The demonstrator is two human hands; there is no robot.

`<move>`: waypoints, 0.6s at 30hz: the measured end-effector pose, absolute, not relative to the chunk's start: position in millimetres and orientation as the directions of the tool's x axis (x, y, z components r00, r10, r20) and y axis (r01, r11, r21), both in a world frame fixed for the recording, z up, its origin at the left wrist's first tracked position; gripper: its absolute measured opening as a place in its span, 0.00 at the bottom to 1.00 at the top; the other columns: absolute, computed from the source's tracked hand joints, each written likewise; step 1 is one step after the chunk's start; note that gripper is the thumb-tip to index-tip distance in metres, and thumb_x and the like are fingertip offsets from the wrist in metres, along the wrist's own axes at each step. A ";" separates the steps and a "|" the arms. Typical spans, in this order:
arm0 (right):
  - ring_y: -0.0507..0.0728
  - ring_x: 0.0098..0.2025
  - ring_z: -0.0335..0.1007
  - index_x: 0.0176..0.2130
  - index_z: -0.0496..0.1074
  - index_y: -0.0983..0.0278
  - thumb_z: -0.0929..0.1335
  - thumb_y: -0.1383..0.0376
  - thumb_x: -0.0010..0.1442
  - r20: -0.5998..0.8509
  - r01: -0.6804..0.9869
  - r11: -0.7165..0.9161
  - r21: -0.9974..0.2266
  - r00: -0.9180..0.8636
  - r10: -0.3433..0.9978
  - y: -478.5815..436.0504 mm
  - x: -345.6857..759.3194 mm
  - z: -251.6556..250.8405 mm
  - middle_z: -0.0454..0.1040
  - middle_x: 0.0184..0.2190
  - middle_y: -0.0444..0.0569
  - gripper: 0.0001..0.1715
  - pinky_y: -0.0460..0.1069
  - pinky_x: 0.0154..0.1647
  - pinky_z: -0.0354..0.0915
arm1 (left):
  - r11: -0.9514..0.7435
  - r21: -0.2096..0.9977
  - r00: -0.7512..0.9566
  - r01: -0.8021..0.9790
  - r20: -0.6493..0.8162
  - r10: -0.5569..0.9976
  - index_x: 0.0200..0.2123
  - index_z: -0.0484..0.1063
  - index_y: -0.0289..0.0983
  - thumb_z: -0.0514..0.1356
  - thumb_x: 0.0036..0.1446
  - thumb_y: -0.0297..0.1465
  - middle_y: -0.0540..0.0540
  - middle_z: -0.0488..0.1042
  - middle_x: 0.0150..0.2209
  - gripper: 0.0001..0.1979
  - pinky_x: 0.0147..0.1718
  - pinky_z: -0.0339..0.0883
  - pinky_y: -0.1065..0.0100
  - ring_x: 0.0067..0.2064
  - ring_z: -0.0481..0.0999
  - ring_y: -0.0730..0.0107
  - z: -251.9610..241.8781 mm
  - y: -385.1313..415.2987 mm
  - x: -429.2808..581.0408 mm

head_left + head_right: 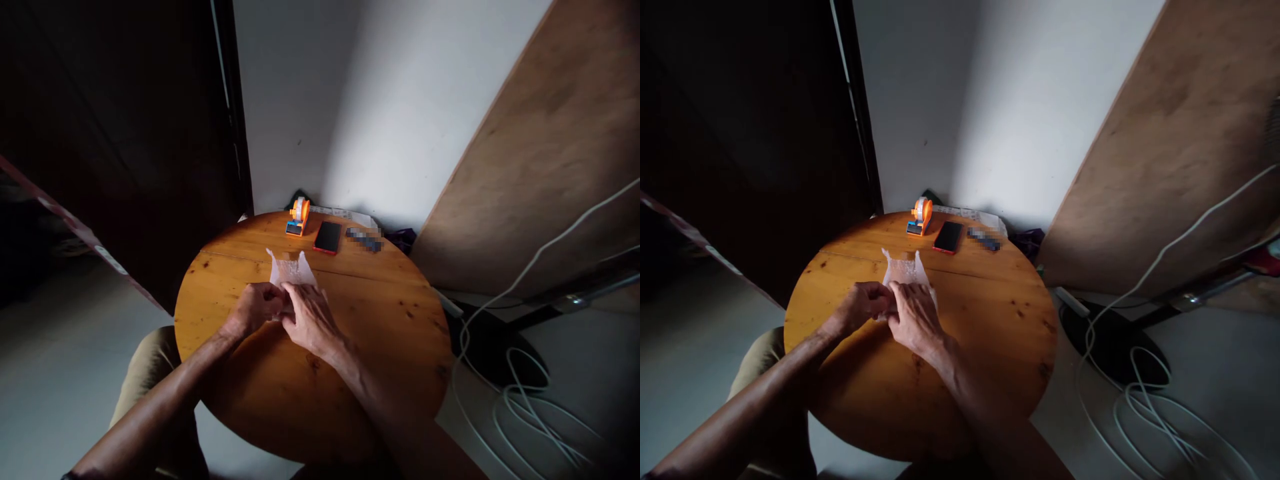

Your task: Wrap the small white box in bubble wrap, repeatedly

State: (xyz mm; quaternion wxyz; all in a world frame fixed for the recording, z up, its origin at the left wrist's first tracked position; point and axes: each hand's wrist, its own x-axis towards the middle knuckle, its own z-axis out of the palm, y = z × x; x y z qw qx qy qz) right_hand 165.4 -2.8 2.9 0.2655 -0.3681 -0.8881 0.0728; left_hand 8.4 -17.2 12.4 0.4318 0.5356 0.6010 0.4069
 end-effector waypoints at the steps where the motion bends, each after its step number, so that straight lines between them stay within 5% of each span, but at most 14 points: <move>1: 0.63 0.48 0.68 0.56 0.64 0.65 0.68 0.72 0.52 0.415 0.599 0.718 -0.355 -0.588 0.695 -1.4 168.0 4.2 0.76 0.47 0.55 0.32 0.58 0.52 0.60 | 0.078 0.927 -0.061 0.368 -0.060 0.996 0.26 0.74 0.34 0.56 0.41 0.29 0.52 0.70 0.20 0.08 0.22 0.58 0.73 0.22 0.66 0.75 13.2 -16.6 9.6; 7: 0.60 0.52 0.69 0.57 0.63 0.62 0.63 0.76 0.51 0.443 0.456 0.732 -0.506 -0.591 0.674 6.9 180.6 10.5 0.72 0.52 0.54 0.34 0.56 0.55 0.63 | 0.022 0.764 0.085 0.645 -0.101 0.991 0.30 0.79 0.34 0.55 0.46 0.28 0.50 0.74 0.23 0.12 0.24 0.56 0.72 0.25 0.67 0.73 36.9 -17.2 11.2; 15: 0.63 0.64 0.56 0.45 0.74 0.63 0.65 0.75 0.51 0.416 0.539 0.776 -0.327 -0.655 0.631 8.5 182.0 15.3 0.65 0.62 0.55 0.21 0.60 0.61 0.56 | -0.074 0.709 0.170 0.701 -0.066 0.983 0.32 0.79 0.35 0.57 0.51 0.30 0.51 0.74 0.24 0.11 0.25 0.57 0.72 0.25 0.67 0.73 35.3 -21.2 8.4; 18: 0.63 0.63 0.58 0.43 0.76 0.63 0.65 0.74 0.52 0.393 0.554 0.774 -0.308 -0.666 0.634 10.0 183.5 14.9 0.65 0.62 0.54 0.19 0.61 0.60 0.57 | -0.183 0.718 0.131 0.672 0.128 0.983 0.37 0.80 0.37 0.58 0.56 0.32 0.49 0.77 0.28 0.11 0.28 0.63 0.72 0.28 0.71 0.72 20.5 -29.7 2.2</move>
